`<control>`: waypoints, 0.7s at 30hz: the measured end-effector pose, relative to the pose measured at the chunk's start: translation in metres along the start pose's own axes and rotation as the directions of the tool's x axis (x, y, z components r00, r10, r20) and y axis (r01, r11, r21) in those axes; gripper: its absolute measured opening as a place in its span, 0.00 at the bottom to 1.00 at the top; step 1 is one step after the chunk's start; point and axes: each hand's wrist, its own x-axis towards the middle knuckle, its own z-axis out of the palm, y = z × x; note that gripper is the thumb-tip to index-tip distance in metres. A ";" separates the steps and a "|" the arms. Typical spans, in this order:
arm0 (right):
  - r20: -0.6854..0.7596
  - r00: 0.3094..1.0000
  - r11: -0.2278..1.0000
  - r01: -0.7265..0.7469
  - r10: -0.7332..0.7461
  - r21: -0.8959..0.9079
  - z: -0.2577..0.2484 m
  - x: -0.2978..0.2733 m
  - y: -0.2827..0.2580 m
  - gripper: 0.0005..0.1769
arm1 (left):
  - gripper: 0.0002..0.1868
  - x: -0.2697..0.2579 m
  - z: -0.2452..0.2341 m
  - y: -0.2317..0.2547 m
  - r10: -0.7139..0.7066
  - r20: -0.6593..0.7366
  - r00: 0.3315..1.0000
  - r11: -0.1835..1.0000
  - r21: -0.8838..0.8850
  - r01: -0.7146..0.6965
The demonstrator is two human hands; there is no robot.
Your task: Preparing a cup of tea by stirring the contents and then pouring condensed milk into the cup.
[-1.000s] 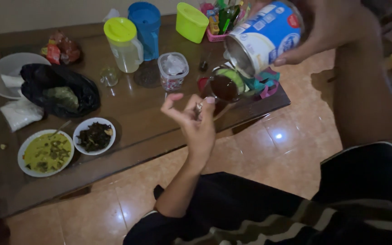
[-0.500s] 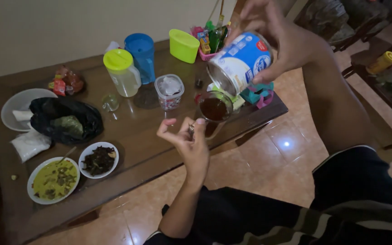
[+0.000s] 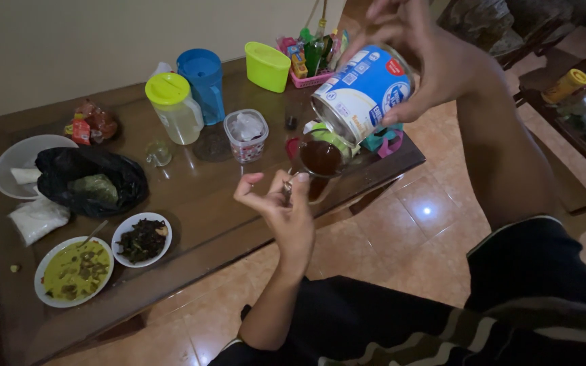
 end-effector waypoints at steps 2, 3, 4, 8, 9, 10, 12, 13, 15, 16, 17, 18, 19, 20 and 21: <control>-0.001 1.000 1.000 0.002 -0.002 0.029 0.000 -0.004 0.004 0.73 | 0.27 -0.001 0.000 -0.002 -0.010 -0.001 1.000 1.000 0.004 0.010; 0.006 1.000 0.999 0.013 -0.014 0.048 -0.001 -0.005 0.004 0.73 | 0.27 -0.002 0.000 -0.004 -0.004 0.004 1.000 1.000 0.003 0.004; 0.012 1.000 0.998 0.024 -0.025 0.065 -0.002 -0.006 0.004 0.73 | 0.27 -0.002 0.001 -0.005 0.002 0.010 1.000 1.000 0.001 -0.002; -0.038 0.999 0.999 -0.023 0.024 0.033 0.005 -0.008 -0.018 0.72 | 0.27 -0.002 0.001 0.000 -0.023 0.016 1.000 1.000 0.012 0.022; -0.065 0.997 0.999 -0.033 0.035 0.027 0.008 -0.009 -0.020 0.71 | 0.27 -0.002 0.000 0.002 -0.015 0.021 1.000 1.000 0.023 0.015; -0.086 0.995 0.999 -0.044 0.046 0.020 0.009 -0.010 -0.022 0.71 | 0.27 -0.003 0.001 0.004 -0.009 0.022 1.000 1.000 0.029 0.008; -0.089 0.996 0.999 -0.017 0.019 0.030 0.010 -0.017 -0.013 0.72 | 0.27 -0.004 0.001 0.005 0.004 0.040 0.999 1.000 0.022 -0.005; -0.090 0.996 0.999 0.015 -0.012 0.038 0.012 -0.021 -0.008 0.73 | 0.26 -0.005 0.001 0.006 0.022 0.054 0.998 1.000 0.012 -0.023; -0.077 0.997 0.998 0.031 -0.027 0.051 0.011 -0.022 -0.010 0.74 | 0.26 -0.006 0.001 0.007 0.012 0.050 0.999 0.999 0.042 -0.014; -0.058 0.997 0.997 0.049 -0.045 0.058 0.011 -0.022 -0.011 0.75 | 0.26 -0.007 0.001 0.007 0.006 0.042 0.999 0.998 0.065 -0.009; -0.060 0.997 0.997 0.045 -0.041 0.061 0.011 -0.022 -0.012 0.75 | 0.26 -0.007 0.001 0.006 0.002 0.044 0.999 0.998 0.068 -0.005; -0.050 0.997 0.997 0.064 -0.062 0.048 0.011 -0.020 -0.012 0.75 | 0.26 -0.008 0.002 0.006 0.011 0.053 0.999 0.999 0.045 -0.014; -0.039 0.996 0.996 0.084 -0.082 0.036 0.012 -0.019 -0.012 0.75 | 0.26 -0.008 0.002 0.006 0.021 0.061 0.998 0.999 0.023 -0.023; -0.041 0.996 0.996 0.082 -0.081 0.038 0.012 -0.019 -0.014 0.75 | 0.26 -0.009 0.003 0.006 0.019 0.061 0.998 0.999 0.025 -0.020; -0.035 0.995 0.995 0.094 -0.093 0.029 0.012 -0.019 -0.015 0.74 | 0.26 -0.009 0.005 0.006 0.013 0.066 0.998 1.000 0.028 -0.015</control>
